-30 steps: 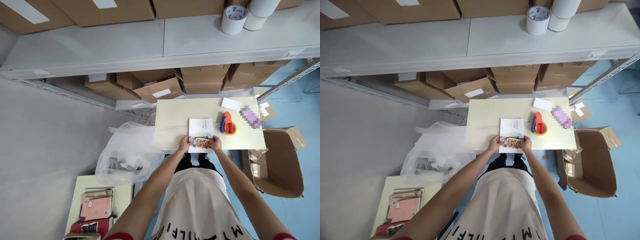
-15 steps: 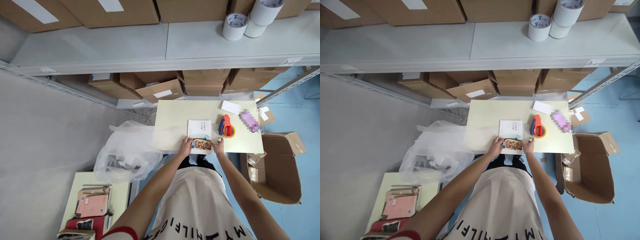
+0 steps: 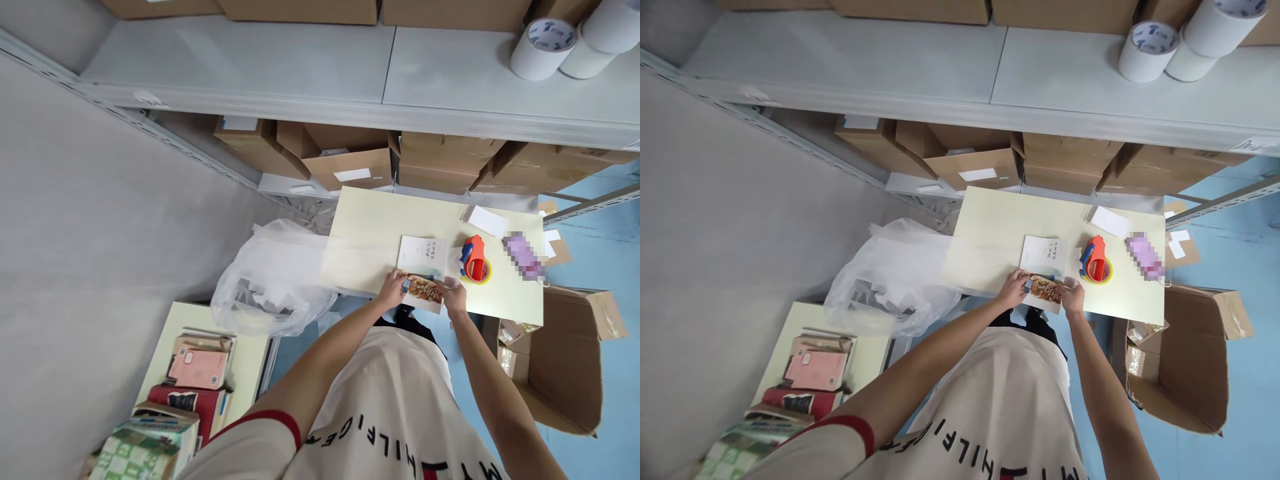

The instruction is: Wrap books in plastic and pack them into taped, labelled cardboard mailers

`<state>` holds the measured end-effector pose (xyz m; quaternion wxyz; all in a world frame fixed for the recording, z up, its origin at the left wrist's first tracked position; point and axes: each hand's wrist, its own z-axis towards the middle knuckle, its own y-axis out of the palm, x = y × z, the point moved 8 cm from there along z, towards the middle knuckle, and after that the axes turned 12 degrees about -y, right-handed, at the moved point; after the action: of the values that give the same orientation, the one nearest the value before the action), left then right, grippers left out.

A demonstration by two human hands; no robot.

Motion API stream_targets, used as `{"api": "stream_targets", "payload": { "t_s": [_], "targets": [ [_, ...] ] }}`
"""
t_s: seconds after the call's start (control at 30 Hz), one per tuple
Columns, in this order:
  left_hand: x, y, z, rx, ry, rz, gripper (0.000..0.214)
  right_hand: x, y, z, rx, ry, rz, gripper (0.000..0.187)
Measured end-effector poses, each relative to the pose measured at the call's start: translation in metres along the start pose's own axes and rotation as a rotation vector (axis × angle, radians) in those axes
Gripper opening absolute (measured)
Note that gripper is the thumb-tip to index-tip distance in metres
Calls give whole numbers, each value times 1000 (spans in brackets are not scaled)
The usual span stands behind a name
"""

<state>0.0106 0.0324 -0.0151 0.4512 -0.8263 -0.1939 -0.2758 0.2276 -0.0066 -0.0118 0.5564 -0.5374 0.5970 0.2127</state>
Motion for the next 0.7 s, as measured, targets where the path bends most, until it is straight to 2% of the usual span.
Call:
{"api": "stream_targets", "payload": {
  "t_s": [0.13,0.2,0.3,0.4,0.5,0.63,0.7],
  "targets": [
    [35,12,8,-77,77,-173,53,-24,-35,-11,110,15,-25,41],
    [58,14,9,-96,114,-247,54,-40,-44,-19,147,-15,-43,40],
    [88,9,1,-158,137,-452,58,-66,-36,-30,119,-92,-83,40],
    [99,-8,-12,-234,126,-668,63,-89,-11,-39,32,-158,-95,46],
    [88,-37,-21,-210,91,-763,61,-100,18,-46,-90,-204,-25,56],
    [47,-77,-21,-76,-43,-758,56,-106,53,-49,-261,-294,87,74],
    [24,-89,-18,-71,-145,-775,59,-102,76,-50,-395,-279,125,83]
  ]
}}
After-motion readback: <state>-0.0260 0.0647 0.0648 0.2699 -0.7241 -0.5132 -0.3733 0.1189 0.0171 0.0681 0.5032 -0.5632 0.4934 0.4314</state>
